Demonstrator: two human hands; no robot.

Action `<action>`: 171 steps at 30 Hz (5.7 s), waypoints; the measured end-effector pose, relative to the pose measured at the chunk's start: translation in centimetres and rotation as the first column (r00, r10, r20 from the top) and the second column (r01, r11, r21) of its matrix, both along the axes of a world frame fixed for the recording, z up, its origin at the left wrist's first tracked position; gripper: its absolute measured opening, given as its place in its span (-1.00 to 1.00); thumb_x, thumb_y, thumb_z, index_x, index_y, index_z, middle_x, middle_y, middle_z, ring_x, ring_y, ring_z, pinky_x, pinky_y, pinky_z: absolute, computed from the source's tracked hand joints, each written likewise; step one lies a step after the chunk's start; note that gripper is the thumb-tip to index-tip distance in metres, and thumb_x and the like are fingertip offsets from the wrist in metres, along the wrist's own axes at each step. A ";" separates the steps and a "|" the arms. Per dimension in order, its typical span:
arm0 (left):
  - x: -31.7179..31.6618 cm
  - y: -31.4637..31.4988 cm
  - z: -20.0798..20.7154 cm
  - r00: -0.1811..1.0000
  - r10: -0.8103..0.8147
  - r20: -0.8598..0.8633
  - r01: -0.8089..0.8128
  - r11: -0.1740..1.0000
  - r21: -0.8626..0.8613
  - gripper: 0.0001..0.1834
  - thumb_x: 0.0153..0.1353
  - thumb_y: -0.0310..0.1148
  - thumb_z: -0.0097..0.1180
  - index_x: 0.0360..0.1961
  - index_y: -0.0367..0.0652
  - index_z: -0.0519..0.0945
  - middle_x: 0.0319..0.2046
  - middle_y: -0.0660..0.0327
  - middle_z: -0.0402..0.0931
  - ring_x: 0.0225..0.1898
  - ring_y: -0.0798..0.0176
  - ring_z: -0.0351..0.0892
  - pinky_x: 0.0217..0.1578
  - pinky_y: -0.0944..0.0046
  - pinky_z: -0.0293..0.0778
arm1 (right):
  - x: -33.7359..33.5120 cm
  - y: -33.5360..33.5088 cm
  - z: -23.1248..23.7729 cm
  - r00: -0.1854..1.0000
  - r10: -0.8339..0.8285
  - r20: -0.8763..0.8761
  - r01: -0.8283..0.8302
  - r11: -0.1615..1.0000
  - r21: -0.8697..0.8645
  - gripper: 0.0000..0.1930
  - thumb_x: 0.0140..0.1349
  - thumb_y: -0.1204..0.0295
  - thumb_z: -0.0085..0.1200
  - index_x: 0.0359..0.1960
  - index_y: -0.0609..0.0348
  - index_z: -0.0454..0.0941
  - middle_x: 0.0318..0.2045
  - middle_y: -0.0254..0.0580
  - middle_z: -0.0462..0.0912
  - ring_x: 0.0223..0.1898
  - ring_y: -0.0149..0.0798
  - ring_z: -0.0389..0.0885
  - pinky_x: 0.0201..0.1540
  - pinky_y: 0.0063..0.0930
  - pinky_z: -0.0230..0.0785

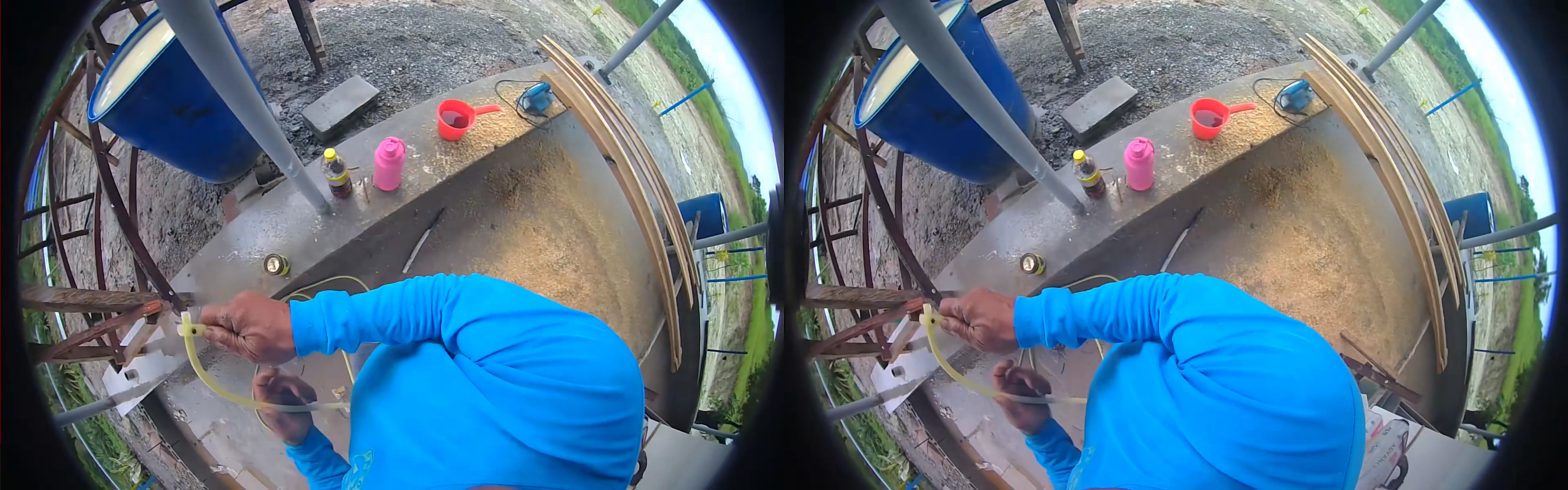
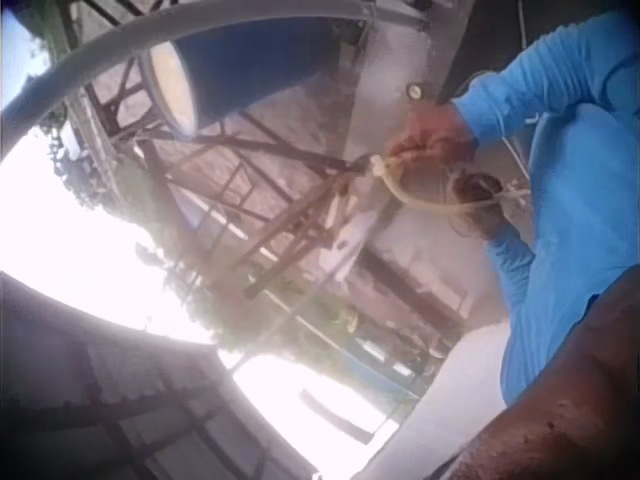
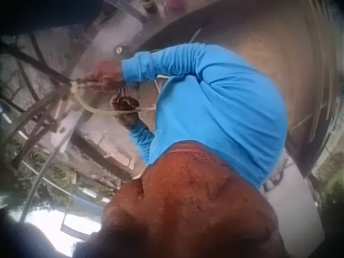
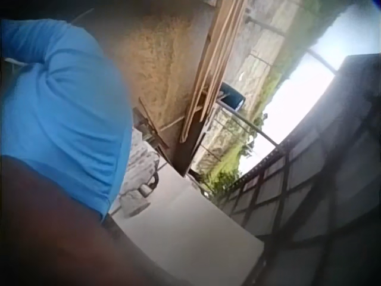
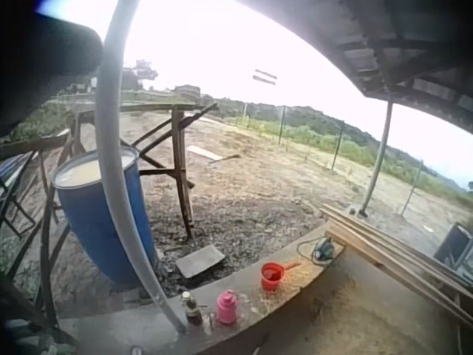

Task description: The person uses a red plastic dipper to collect water from a barrel, pours liquid from a glass bottle into the dipper, and then inserts the end of a yellow hose into the resulting mixture.

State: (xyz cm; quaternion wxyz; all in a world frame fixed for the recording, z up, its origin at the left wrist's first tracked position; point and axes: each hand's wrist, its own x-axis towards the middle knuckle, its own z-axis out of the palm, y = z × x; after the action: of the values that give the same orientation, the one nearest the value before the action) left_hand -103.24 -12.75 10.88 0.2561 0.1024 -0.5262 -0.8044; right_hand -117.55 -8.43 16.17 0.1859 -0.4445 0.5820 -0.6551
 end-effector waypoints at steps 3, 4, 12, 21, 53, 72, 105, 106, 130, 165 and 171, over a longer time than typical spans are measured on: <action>0.2 0.6 4.4 0.997 -0.012 0.078 0.004 0.995 0.103 -0.67 0.11 -0.11 -0.28 -0.45 -0.21 0.27 -0.80 0.34 0.11 -0.82 0.53 0.04 -0.84 0.58 0.01 | 2.0 2.8 -2.4 0.990 0.139 -0.027 -0.138 0.990 0.033 -0.83 0.09 0.37 -0.24 -0.40 0.21 0.32 -0.63 -0.04 0.34 -0.58 0.03 0.30 -0.53 -0.34 0.17; 0.3 0.9 4.8 0.996 -0.036 0.087 0.031 0.997 0.064 -0.68 0.13 -0.14 -0.30 -0.47 -0.21 0.28 -0.79 0.35 0.11 -0.82 0.54 0.04 -0.84 0.58 0.00 | 2.8 3.8 -3.0 0.987 0.156 -0.024 -0.155 0.987 0.034 -0.83 0.09 0.37 -0.24 -0.40 0.21 0.32 -0.63 -0.04 0.34 -0.58 0.03 0.30 -0.53 -0.34 0.17; -2.2 8.5 -1.0 0.899 0.433 0.057 -0.265 0.644 -0.717 -0.74 0.15 -0.27 -0.31 -0.53 -0.23 0.32 -0.74 0.33 0.19 -0.69 0.52 0.17 -0.70 0.51 0.09 | 5.4 10.7 -7.0 0.978 -0.161 -0.133 0.164 0.986 0.011 -0.74 0.09 0.28 -0.25 -0.58 0.23 0.31 -0.66 -0.04 0.34 -0.60 -0.01 0.35 -0.58 -0.35 0.20; 2.8 13.2 -3.9 0.817 0.467 0.338 -0.103 0.695 -0.711 -0.75 0.14 -0.30 -0.27 -0.54 -0.25 0.34 -0.69 0.22 0.26 -0.60 0.47 0.23 -0.61 0.43 0.17 | 6.6 17.1 -9.0 0.874 -0.123 -0.470 0.127 0.992 -0.024 -0.67 0.05 0.19 -0.18 -0.67 0.21 0.27 -0.75 -0.10 0.30 -0.72 -0.03 0.32 -0.68 -0.34 0.17; -21.6 36.3 -8.3 0.859 0.510 0.035 -0.470 0.815 -0.339 -0.77 0.10 -0.23 -0.19 -0.50 -0.17 0.22 -0.66 0.30 0.30 -0.63 0.51 0.21 -0.61 0.46 0.23 | -12.1 38.0 -9.5 0.966 -0.167 -0.196 0.160 0.986 -0.049 -0.85 0.12 0.41 -0.25 -0.37 0.23 0.31 -0.43 -0.24 0.33 -0.38 -0.35 0.31 -0.27 -0.58 0.17; 8.3 24.1 -2.1 0.477 0.877 0.058 -0.716 0.426 -0.552 -0.74 0.11 -0.22 -0.25 -0.47 -0.22 0.29 -0.67 0.31 0.16 -0.68 0.42 0.12 -0.61 0.38 0.16 | -21.3 43.7 -11.0 0.812 -0.485 0.324 0.338 0.844 0.417 -0.82 0.15 0.35 -0.35 -0.36 0.18 0.24 -0.76 -0.31 0.27 -0.77 -0.44 0.30 -0.74 -0.58 0.26; -2.4 30.8 -36.3 0.110 0.409 0.906 -0.987 0.155 0.050 -0.77 0.08 -0.35 -0.26 -0.27 -0.23 0.30 -0.63 0.26 0.25 -0.65 0.34 0.32 -0.71 0.34 0.24 | -48.6 43.3 -27.7 -0.052 0.991 0.125 0.702 -0.053 0.710 -0.84 -0.24 0.42 0.00 -0.56 0.19 0.52 -0.52 -0.12 0.52 -0.44 -0.20 0.48 -0.34 -0.44 0.33; -2.2 31.4 -37.3 0.110 0.389 0.915 -0.983 0.178 0.043 -0.79 0.10 -0.30 -0.28 -0.30 -0.20 0.28 -0.62 0.24 0.29 -0.64 0.33 0.37 -0.75 0.34 0.25 | -48.7 43.7 -27.2 -0.014 0.995 0.103 0.707 -0.063 0.704 -0.84 -0.28 0.41 0.03 -0.58 0.18 0.51 -0.54 -0.14 0.52 -0.44 -0.21 0.48 -0.35 -0.45 0.32; -4.8 29.2 -30.2 0.126 0.752 0.647 -0.257 0.655 -0.711 -0.75 0.05 -0.27 -0.15 -0.39 -0.26 0.33 -0.70 0.06 0.33 -0.64 0.09 0.39 -0.63 0.27 0.26 | -44.6 41.9 -26.4 0.543 0.839 0.037 0.595 -0.416 0.688 -0.80 -0.02 0.35 -0.15 -0.48 0.16 0.50 -0.57 -0.12 0.52 -0.39 -0.22 0.49 -0.32 -0.39 0.32; -47.4 24.1 -29.6 0.478 0.311 0.821 0.427 0.735 -0.527 -0.58 -0.01 -0.42 -0.25 -0.03 -0.05 0.25 -0.38 -0.10 0.39 -0.34 -0.04 0.40 -0.34 0.13 0.28 | -39.9 41.4 -26.5 0.981 -0.150 -0.125 0.113 -0.087 0.990 -0.76 -0.09 0.40 -0.14 -0.41 0.29 0.47 -0.53 0.09 0.48 -0.46 -0.07 0.49 -0.37 -0.32 0.36; -49.7 23.3 -31.1 0.427 0.364 0.828 0.354 0.775 -0.523 -0.60 0.00 -0.40 -0.23 -0.05 -0.05 0.27 -0.41 -0.09 0.40 -0.36 -0.04 0.40 -0.36 0.14 0.28 | -39.7 42.5 -26.4 0.952 -0.298 0.072 -0.069 0.018 0.997 -0.73 -0.07 0.38 -0.21 -0.42 0.33 0.45 -0.47 0.18 0.45 -0.36 0.07 0.43 -0.28 -0.21 0.29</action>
State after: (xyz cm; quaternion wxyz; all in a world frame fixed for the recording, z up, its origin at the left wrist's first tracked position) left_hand -152.98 10.57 -20.26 -0.0461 0.4260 -0.8143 -0.3915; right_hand -157.26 34.09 -10.26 0.4631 -0.0482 0.8756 -0.1282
